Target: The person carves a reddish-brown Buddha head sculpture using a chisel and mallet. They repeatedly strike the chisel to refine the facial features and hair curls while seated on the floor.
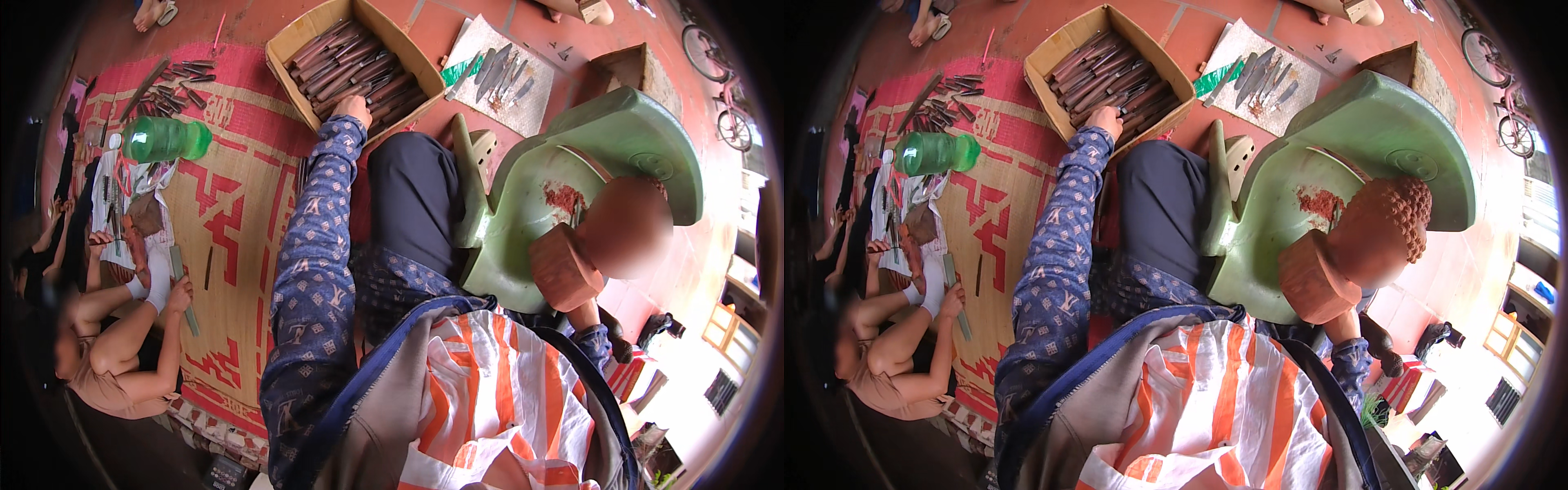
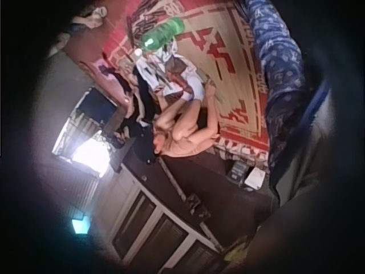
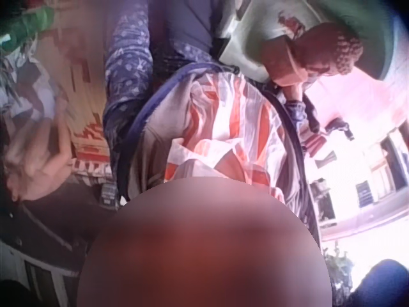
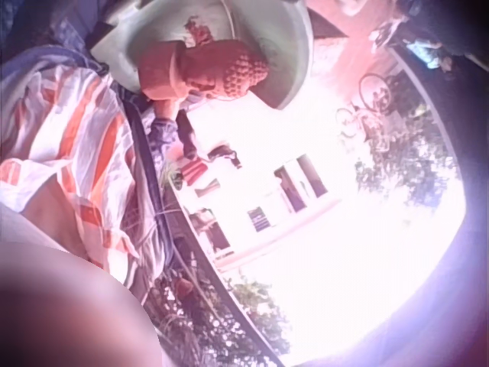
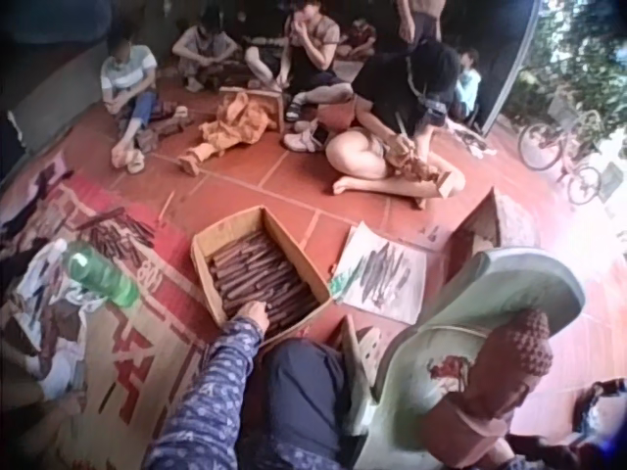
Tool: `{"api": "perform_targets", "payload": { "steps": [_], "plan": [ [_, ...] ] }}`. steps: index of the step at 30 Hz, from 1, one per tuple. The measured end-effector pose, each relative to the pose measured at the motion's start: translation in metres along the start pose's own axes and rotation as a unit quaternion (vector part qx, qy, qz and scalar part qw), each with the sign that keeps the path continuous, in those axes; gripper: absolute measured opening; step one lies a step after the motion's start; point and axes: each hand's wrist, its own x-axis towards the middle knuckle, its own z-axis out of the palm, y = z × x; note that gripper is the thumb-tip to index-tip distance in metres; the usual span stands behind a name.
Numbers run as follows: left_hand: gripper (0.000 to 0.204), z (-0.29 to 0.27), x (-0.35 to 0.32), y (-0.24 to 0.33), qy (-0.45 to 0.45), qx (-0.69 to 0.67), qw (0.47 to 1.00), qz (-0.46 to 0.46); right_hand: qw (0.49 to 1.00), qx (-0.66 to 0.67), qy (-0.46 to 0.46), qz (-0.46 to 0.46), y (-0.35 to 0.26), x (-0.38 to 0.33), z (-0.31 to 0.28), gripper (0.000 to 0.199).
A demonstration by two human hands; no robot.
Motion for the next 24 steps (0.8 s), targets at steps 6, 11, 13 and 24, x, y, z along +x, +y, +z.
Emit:
{"api": "perform_targets", "payload": {
  "steps": [6,11,13,24],
  "plan": [
    [0.026,0.021,0.012,0.001,-0.012,0.042,0.997,-0.056,0.998,-0.048,0.039,-0.010,-0.001,-0.004,0.009,0.041],
    [0.039,0.026,0.001,0.004,-0.048,0.085,0.993,-0.061,0.999,-0.024,0.039,-0.015,0.002,-0.001,0.011,0.037],
    [0.040,0.025,0.006,0.004,-0.068,0.091,0.991,-0.077,0.999,0.008,0.050,-0.010,-0.001,0.000,0.013,0.036],
    [0.052,0.005,-0.003,0.008,-0.100,0.126,0.986,-0.041,0.998,-0.036,0.041,-0.008,0.004,0.002,0.016,0.040]
  ]
}}
